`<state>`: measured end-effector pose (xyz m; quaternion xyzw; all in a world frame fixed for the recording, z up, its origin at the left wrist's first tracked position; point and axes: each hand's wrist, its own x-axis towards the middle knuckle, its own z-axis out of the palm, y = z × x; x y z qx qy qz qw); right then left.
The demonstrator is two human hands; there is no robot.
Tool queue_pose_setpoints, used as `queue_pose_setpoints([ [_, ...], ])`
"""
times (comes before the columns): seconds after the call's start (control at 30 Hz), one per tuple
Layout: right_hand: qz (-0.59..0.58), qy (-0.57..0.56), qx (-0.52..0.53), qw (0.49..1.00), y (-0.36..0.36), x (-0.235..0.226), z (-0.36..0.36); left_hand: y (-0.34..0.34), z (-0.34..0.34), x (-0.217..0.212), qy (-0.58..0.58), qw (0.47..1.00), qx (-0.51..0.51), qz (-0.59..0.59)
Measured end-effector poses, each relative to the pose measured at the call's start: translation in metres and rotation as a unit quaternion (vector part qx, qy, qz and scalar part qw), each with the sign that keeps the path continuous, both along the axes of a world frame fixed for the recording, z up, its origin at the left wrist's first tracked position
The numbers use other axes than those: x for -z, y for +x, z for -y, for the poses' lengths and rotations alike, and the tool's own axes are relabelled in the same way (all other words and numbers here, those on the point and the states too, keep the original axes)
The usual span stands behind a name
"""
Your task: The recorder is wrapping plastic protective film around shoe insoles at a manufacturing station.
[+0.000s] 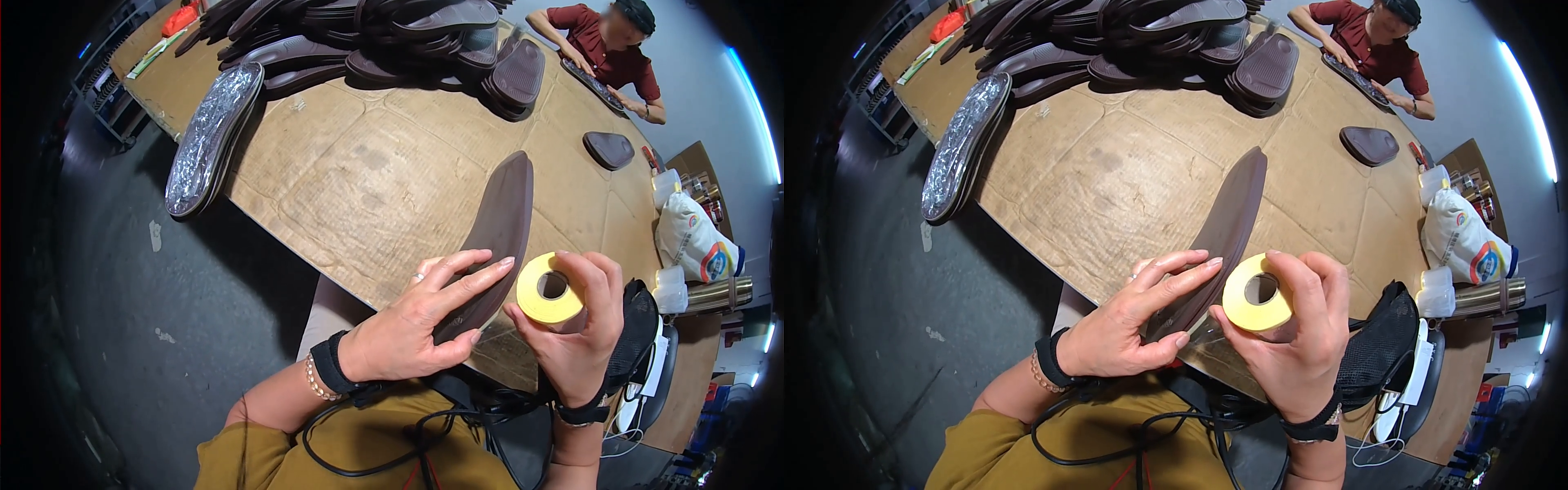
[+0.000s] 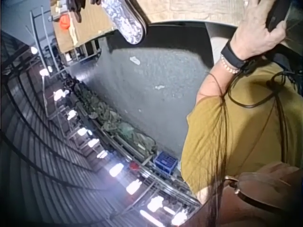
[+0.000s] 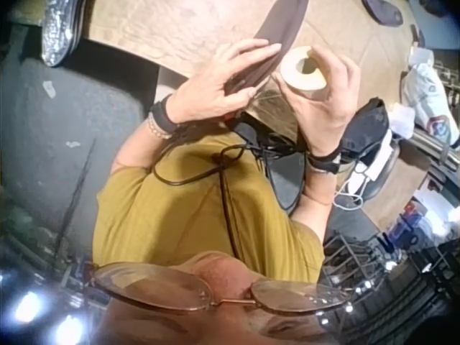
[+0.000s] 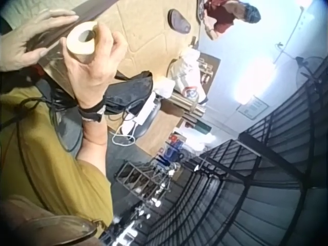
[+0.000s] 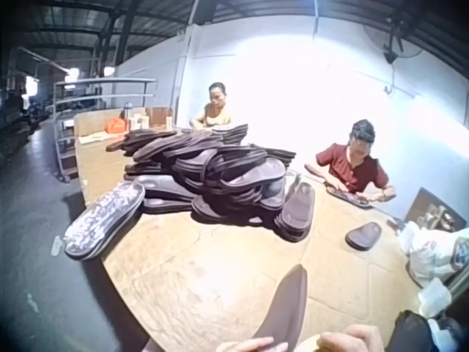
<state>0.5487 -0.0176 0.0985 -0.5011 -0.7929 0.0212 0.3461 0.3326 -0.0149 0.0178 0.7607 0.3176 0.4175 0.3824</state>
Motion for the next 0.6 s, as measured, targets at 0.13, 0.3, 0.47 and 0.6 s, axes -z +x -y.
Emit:
queue_pose_setpoints([
  [0.13, 0.013, 0.004, 0.001, 1.000, 0.000, 0.000, 0.000, 0.000, 0.000, 0.000, -0.002, 1.000, 0.002, 0.002],
  [0.3, 0.015, 0.005, 0.004, 1.000, -0.001, 0.003, 0.000, 0.001, 0.001, -0.001, -0.003, 1.000, 0.007, -0.001],
  [0.47, 0.000, -0.015, 0.008, 1.000, -0.001, 0.007, 0.000, 0.003, 0.001, 0.003, 0.003, 1.000, 0.000, -0.006],
  [0.6, -0.011, -0.023, -0.001, 1.000, 0.000, 0.014, -0.002, 0.005, 0.005, 0.004, -0.003, 0.999, -0.031, -0.016],
])
